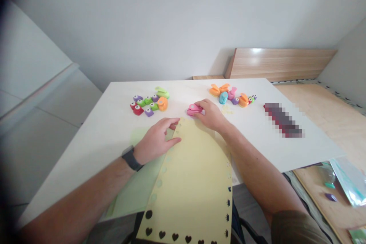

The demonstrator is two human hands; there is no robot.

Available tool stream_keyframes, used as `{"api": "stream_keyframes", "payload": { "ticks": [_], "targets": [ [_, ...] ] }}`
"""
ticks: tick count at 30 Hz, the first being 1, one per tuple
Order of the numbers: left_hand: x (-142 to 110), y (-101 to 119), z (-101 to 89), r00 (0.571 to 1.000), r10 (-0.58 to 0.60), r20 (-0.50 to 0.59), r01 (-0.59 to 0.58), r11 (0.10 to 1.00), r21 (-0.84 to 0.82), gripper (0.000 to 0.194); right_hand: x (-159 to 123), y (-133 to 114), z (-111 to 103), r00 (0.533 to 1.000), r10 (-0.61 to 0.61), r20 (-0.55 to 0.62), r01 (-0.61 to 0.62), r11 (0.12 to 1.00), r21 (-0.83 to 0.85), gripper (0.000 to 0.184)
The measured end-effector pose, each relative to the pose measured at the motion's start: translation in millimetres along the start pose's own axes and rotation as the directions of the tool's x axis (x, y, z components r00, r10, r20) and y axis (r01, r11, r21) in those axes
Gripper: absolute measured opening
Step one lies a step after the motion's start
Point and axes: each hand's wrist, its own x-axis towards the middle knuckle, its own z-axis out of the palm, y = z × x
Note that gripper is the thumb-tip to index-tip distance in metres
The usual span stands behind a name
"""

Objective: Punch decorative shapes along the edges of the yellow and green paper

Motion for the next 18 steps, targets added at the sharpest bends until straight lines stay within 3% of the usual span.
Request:
{"api": "stream_keyframes", "payload": {
  "ticks": [12,18],
  "targets": [
    [4.3,3.9,-3.7,0.988,-0.154,-0.021,0.149,0.977,-0.155,0.034,-2.6,-1.6,-7.1,0.997,-0.08,0.025,0.076,0.989,0.128,0.027],
    [2.3,5.0,-3.9,0.989,-0.145,-0.015,0.139,0.973,-0.186,0.021,-3.2,-5.8,-9.1,0.99,-0.103,0.101,0.088,0.985,0.145,0.025]
  ]
}}
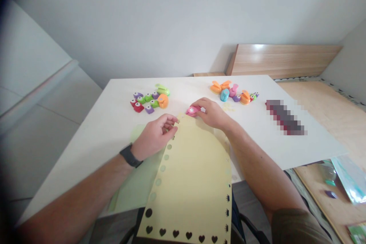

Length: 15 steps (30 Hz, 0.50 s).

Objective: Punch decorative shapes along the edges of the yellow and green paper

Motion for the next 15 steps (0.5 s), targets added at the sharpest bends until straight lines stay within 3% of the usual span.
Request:
{"api": "stream_keyframes", "payload": {
  "ticks": [9,15],
  "targets": [
    [-0.6,-3.0,0.2,0.999,-0.046,-0.021,0.046,0.999,-0.012,0.021,0.7,-4.9,0.9,0.999,-0.016,0.037,0.014,0.999,0.046,0.024],
    [-1.2,-3.7,-0.6,0.998,-0.057,-0.021,0.057,0.998,-0.008,0.021,2.5,-1.3,1.2,0.999,0.015,-0.037,-0.013,0.999,0.047,0.026]
  ]
}}
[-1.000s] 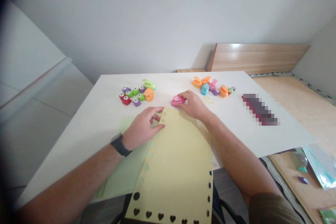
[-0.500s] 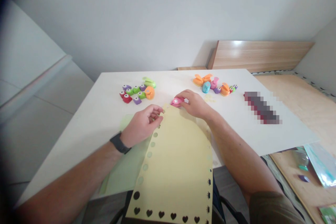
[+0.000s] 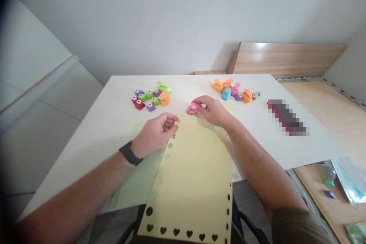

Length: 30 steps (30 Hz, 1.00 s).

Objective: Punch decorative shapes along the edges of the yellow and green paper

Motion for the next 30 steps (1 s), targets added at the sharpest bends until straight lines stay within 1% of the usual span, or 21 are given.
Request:
{"api": "stream_keyframes", "payload": {
  "ticks": [7,11,13,17,21,26,30],
  "targets": [
    [-1,0,-0.5,1.0,-0.016,0.013,0.016,0.999,-0.032,0.022,0,0,1,0.997,0.073,-0.021,-0.074,0.997,-0.02,0.029],
    [0,-1,0.0,1.0,-0.028,0.006,0.028,0.998,-0.05,0.022,0,-1,0,0.996,0.09,-0.029,-0.09,0.996,-0.026,0.031],
    [0,-1,0.3,0.999,-0.034,0.001,0.034,0.998,-0.054,0.022,0,-3,-2,0.992,0.118,-0.038,-0.12,0.992,-0.046,0.032],
    [0,1,0.5,0.999,-0.048,-0.004,0.047,0.996,-0.069,0.022,2,-12,-1,0.971,0.235,-0.053,-0.238,0.969,-0.069,0.038],
    [1,3,0.1,0.998,-0.064,-0.01,0.063,0.995,-0.079,0.022,6,-16,5,0.941,0.328,-0.082,-0.334,0.938,-0.087,0.043],
    [1,2,-0.1,0.997,-0.074,-0.022,0.072,0.994,-0.082,0.022,8,-16,11,0.916,0.391,-0.094,-0.401,0.908,-0.121,0.044],
    [2,1,0.7,0.995,-0.095,-0.021,0.093,0.992,-0.09,0.021,9,-16,13,0.909,0.408,-0.086,-0.417,0.898,-0.141,0.044]
  ]
}}
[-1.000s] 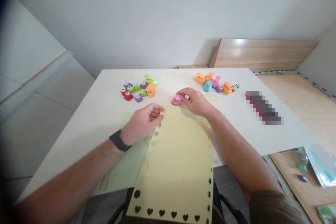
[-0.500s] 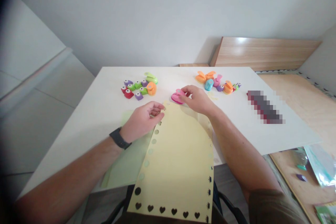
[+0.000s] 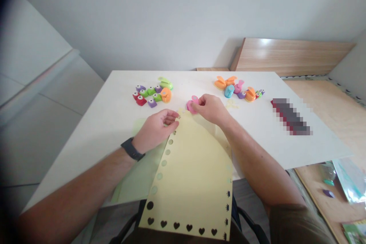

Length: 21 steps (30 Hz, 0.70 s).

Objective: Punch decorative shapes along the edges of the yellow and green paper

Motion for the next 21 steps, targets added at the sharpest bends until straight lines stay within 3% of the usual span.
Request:
{"api": "stream_keyframes", "payload": {
  "ticks": [11,21],
  "targets": [
    [1,0,-0.1,1.0,-0.005,-0.021,0.006,1.0,0.015,0.023,-2,-13,5,0.998,0.061,0.021,-0.06,0.998,-0.035,0.047],
    [1,-5,-0.9,0.999,0.025,0.027,-0.025,1.0,-0.003,0.033,-3,-25,3,1.0,0.012,0.0,-0.012,0.989,-0.148,0.04]
  ]
}}
